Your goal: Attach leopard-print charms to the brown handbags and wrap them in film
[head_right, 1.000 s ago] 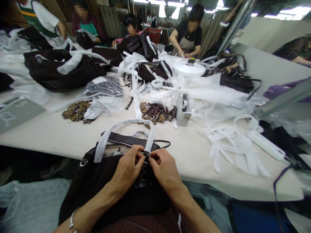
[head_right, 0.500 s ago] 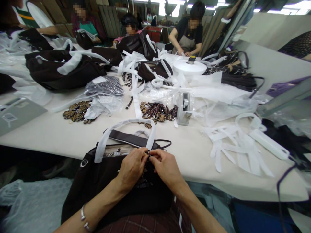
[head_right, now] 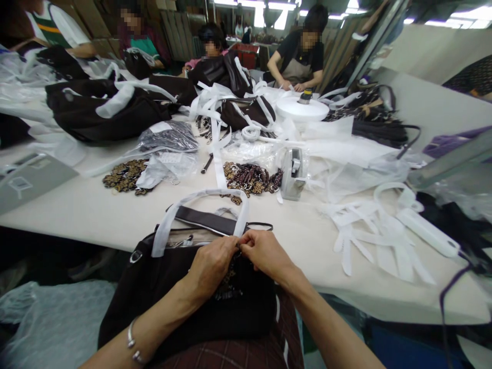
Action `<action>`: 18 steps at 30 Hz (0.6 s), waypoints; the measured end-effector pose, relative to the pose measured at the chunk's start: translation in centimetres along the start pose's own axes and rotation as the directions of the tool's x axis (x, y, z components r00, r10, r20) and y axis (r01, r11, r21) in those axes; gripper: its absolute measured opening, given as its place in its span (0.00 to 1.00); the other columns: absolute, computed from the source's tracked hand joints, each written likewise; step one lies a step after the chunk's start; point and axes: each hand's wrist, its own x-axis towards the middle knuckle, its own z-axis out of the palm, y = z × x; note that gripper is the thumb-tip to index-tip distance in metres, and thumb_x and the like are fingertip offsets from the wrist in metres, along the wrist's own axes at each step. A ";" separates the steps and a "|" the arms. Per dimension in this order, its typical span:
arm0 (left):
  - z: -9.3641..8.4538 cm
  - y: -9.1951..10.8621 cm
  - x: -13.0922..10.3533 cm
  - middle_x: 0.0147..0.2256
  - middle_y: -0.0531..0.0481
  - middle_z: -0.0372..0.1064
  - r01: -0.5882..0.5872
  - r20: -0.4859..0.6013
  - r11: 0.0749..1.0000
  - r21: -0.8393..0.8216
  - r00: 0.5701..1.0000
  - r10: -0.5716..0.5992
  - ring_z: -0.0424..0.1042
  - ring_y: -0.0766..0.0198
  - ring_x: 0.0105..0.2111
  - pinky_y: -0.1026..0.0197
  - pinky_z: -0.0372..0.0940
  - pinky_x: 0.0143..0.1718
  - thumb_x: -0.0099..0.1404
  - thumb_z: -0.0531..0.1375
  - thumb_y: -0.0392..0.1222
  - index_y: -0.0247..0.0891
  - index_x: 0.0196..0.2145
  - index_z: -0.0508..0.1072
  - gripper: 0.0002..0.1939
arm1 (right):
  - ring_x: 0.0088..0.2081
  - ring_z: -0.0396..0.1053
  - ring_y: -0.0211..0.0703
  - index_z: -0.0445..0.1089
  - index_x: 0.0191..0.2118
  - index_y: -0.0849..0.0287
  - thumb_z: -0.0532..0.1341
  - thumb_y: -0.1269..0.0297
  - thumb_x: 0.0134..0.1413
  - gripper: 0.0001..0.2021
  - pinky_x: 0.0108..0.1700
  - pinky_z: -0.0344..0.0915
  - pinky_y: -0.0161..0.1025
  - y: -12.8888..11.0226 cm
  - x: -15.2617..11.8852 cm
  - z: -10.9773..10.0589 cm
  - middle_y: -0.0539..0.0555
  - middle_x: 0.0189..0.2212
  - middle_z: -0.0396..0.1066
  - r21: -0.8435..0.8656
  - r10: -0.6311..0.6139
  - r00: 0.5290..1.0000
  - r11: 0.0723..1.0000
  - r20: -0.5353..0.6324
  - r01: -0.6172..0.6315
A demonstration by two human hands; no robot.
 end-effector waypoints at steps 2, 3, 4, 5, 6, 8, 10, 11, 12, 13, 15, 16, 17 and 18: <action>-0.3 0.0 0.1 0.35 0.48 0.71 0.031 0.029 1.000 0.004 0.999 -0.031 0.73 0.58 0.36 0.60 0.68 0.35 0.70 0.53 0.34 0.37 0.44 0.66 0.06 | 0.12 0.60 0.32 0.71 0.28 0.57 0.57 0.68 0.53 0.06 0.14 0.53 0.28 -0.2 0.1 -0.1 0.45 0.17 0.67 -0.107 -0.061 0.998 0.992 0.002 0.061; -0.5 0.0 0.2 0.35 0.49 0.71 0.058 0.036 0.998 -0.002 0.998 -0.058 0.73 0.59 0.35 0.61 0.68 0.34 0.70 0.53 0.34 0.38 0.44 0.66 0.06 | 0.14 0.61 0.33 0.70 0.28 0.57 0.57 0.69 0.53 0.06 0.16 0.53 0.29 -0.3 0.1 -0.2 0.45 0.17 0.67 -0.167 -0.099 0.995 0.981 -0.007 0.096; -0.7 -0.1 0.3 0.36 0.49 0.70 0.087 0.032 0.996 -0.020 0.996 -0.087 0.73 0.60 0.35 0.62 0.68 0.34 0.70 0.54 0.34 0.39 0.44 0.66 0.06 | 0.15 0.62 0.33 0.69 0.28 0.57 0.57 0.70 0.52 0.06 0.18 0.54 0.30 -0.3 0.0 -0.3 0.46 0.18 0.68 -0.227 -0.139 0.990 0.965 -0.022 0.131; -0.9 -0.1 0.3 0.38 0.49 0.70 0.110 0.019 0.993 -0.049 0.994 -0.109 0.72 0.60 0.36 0.62 0.68 0.35 0.69 0.55 0.35 0.39 0.44 0.67 0.06 | 0.18 0.64 0.35 0.69 0.28 0.57 0.56 0.71 0.52 0.06 0.21 0.56 0.31 -0.3 -0.2 -0.3 0.46 0.19 0.69 -0.281 -0.181 0.982 0.946 -0.046 0.162; -1.1 -0.1 0.3 0.39 0.48 0.69 0.120 -0.001 0.989 -0.086 0.993 -0.121 0.72 0.60 0.38 0.62 0.68 0.37 0.69 0.55 0.36 0.40 0.45 0.67 0.07 | 0.21 0.65 0.36 0.68 0.29 0.57 0.56 0.71 0.53 0.06 0.24 0.57 0.32 -0.2 -0.5 -0.4 0.47 0.20 0.70 -0.323 -0.219 0.973 0.928 -0.076 0.184; -1.5 -0.1 0.4 0.43 0.47 0.68 0.099 -0.058 0.981 -0.169 0.992 -0.110 0.70 0.59 0.43 0.59 0.67 0.43 0.69 0.56 0.36 0.40 0.46 0.69 0.08 | 0.25 0.67 0.38 0.68 0.32 0.57 0.56 0.70 0.56 0.04 0.29 0.59 0.34 0.1 -1.2 -0.6 0.48 0.23 0.70 -0.363 -0.271 0.952 0.909 -0.144 0.204; -1.7 0.1 0.6 0.44 0.47 0.69 0.054 -0.097 0.965 -0.258 0.992 -0.082 0.68 0.58 0.45 0.57 0.65 0.48 0.69 0.55 0.36 0.41 0.46 0.71 0.09 | 0.26 0.68 0.39 0.67 0.35 0.56 0.55 0.67 0.59 0.04 0.31 0.60 0.34 0.4 -2.1 -0.6 0.48 0.25 0.71 -0.374 -0.319 0.928 0.898 -0.194 0.230; -1.8 0.1 0.7 0.44 0.47 0.69 0.040 -0.104 0.952 -0.304 0.992 -0.075 0.68 0.58 0.45 0.56 0.64 0.49 0.69 0.55 0.36 0.41 0.45 0.72 0.09 | 0.26 0.69 0.38 0.67 0.36 0.56 0.55 0.67 0.59 0.04 0.32 0.61 0.34 0.6 -2.5 -0.5 0.48 0.25 0.71 -0.373 -0.338 0.919 0.894 -0.202 0.247; -1.8 0.2 0.8 0.43 0.47 0.69 0.034 -0.100 0.935 -0.353 0.992 -0.074 0.68 0.58 0.45 0.57 0.64 0.49 0.69 0.55 0.36 0.40 0.43 0.73 0.08 | 0.27 0.69 0.38 0.67 0.37 0.56 0.54 0.66 0.60 0.04 0.32 0.61 0.34 0.6 -2.8 -0.4 0.48 0.26 0.71 -0.376 -0.358 0.912 0.888 -0.201 0.266; -1.8 0.3 0.9 0.42 0.47 0.70 0.037 -0.088 0.913 -0.405 0.993 -0.079 0.68 0.59 0.44 0.58 0.64 0.48 0.69 0.56 0.36 0.40 0.41 0.73 0.07 | 0.27 0.70 0.38 0.67 0.38 0.56 0.54 0.66 0.60 0.05 0.32 0.62 0.34 0.7 -3.1 -0.4 0.48 0.26 0.72 -0.383 -0.378 0.905 0.879 -0.195 0.285; -1.9 0.3 1.1 0.39 0.49 0.71 0.071 -0.044 0.856 -0.512 0.993 -0.109 0.69 0.61 0.41 0.60 0.63 0.46 0.69 0.55 0.36 0.39 0.38 0.74 0.07 | 0.27 0.70 0.39 0.68 0.39 0.56 0.54 0.66 0.60 0.06 0.33 0.62 0.34 0.4 -3.4 -0.6 0.49 0.27 0.72 -0.387 -0.397 0.901 0.870 -0.178 0.307; -2.0 0.4 1.1 0.36 0.50 0.72 0.105 -0.012 0.820 -0.563 0.991 -0.134 0.70 0.62 0.39 0.61 0.63 0.44 0.69 0.55 0.37 0.39 0.37 0.74 0.07 | 0.28 0.70 0.39 0.68 0.39 0.56 0.54 0.66 0.61 0.06 0.34 0.62 0.34 0.2 -3.4 -0.8 0.49 0.28 0.72 -0.369 -0.391 0.905 0.876 -0.166 0.311; -2.0 0.4 1.1 0.33 0.51 0.72 0.147 0.031 0.777 -0.612 0.986 -0.162 0.70 0.64 0.35 0.63 0.64 0.40 0.70 0.55 0.38 0.39 0.37 0.74 0.07 | 0.29 0.70 0.39 0.69 0.38 0.55 0.54 0.66 0.61 0.06 0.35 0.63 0.34 0.0 -3.5 -1.1 0.49 0.28 0.72 -0.339 -0.378 0.915 0.887 -0.142 0.314; -2.2 0.5 1.1 0.30 0.53 0.70 0.195 0.083 0.730 -0.655 0.979 -0.186 0.70 0.65 0.31 0.65 0.63 0.36 0.70 0.54 0.39 0.39 0.37 0.73 0.08 | 0.30 0.70 0.39 0.69 0.38 0.55 0.56 0.65 0.61 0.05 0.35 0.63 0.35 -0.2 -3.6 -1.6 0.49 0.29 0.73 -0.305 -0.363 0.926 0.897 -0.100 0.319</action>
